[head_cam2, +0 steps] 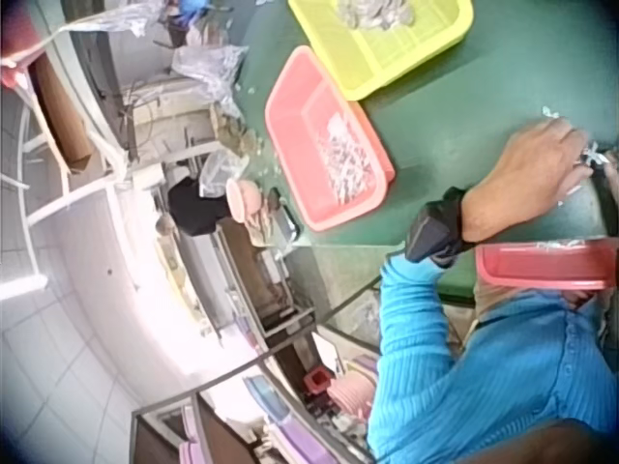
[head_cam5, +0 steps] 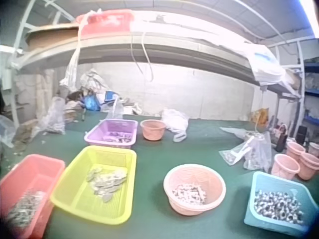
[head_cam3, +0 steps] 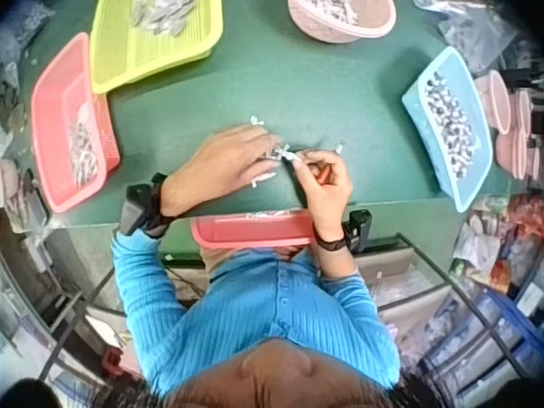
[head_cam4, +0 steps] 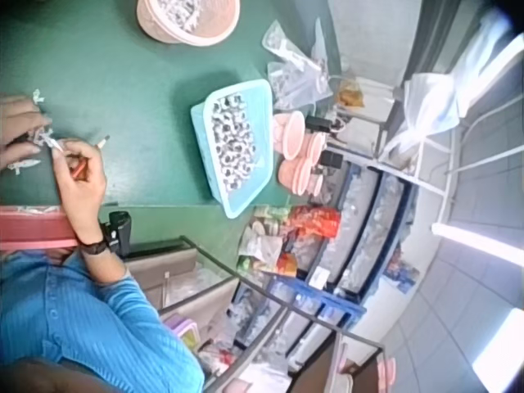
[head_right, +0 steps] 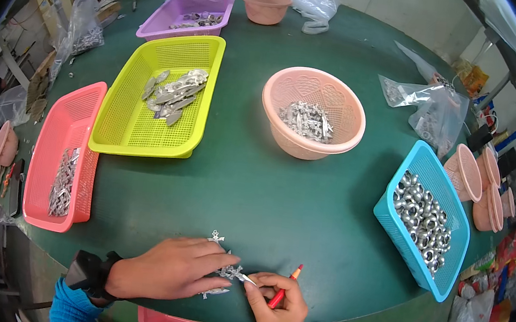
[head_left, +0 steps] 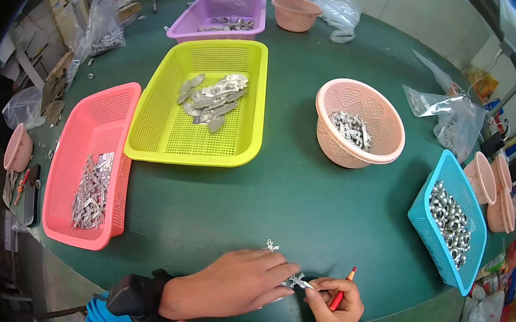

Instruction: Marking and inspecting small metallic parts at a workbench.

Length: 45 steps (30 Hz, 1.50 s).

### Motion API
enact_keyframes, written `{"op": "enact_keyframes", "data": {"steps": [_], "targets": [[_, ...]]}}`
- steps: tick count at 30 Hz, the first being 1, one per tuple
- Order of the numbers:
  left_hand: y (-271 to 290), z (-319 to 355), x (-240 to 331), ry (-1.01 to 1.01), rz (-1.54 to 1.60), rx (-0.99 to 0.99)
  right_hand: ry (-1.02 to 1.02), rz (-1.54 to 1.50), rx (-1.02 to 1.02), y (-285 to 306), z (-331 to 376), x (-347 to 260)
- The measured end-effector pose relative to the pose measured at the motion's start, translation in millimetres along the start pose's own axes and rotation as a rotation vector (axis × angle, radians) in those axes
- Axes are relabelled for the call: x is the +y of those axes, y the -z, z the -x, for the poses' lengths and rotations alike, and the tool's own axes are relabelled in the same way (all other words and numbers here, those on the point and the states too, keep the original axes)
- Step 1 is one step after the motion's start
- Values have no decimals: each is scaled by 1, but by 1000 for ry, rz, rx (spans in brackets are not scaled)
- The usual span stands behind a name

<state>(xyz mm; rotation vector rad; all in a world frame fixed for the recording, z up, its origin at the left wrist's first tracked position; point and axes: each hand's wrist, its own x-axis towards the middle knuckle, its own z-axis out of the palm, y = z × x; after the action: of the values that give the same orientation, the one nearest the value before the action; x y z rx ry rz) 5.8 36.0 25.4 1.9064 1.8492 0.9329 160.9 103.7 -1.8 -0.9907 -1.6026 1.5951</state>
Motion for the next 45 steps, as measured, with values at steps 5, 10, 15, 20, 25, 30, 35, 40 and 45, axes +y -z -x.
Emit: {"op": "enact_keyframes", "data": {"steps": [5,10,15,20,25,30,35,40,45], "targets": [[-6,4,-4,383,679,-165,-43,-235,-110,-1,-2,4],[-10,10,-22,545,1128,-193,-37,-140,-232,-4,-2,3],[-11,12,-25,532,1159,-172,25,-16,-233,-8,-1,5],[-13,14,-26,480,1269,-149,42,13,-227,-5,-2,6],[-13,13,-26,498,1289,-150,20,-6,-229,-5,-2,6],[-10,12,-27,554,1290,-192,20,-11,-251,-4,-2,7],[-11,14,-28,498,1272,-206,-17,-131,-237,-3,-2,8],[-7,12,-27,396,1228,-210,-12,-179,-215,-4,-4,5],[-9,13,-28,456,1272,-175,37,-219,-183,-3,-7,6]]}}
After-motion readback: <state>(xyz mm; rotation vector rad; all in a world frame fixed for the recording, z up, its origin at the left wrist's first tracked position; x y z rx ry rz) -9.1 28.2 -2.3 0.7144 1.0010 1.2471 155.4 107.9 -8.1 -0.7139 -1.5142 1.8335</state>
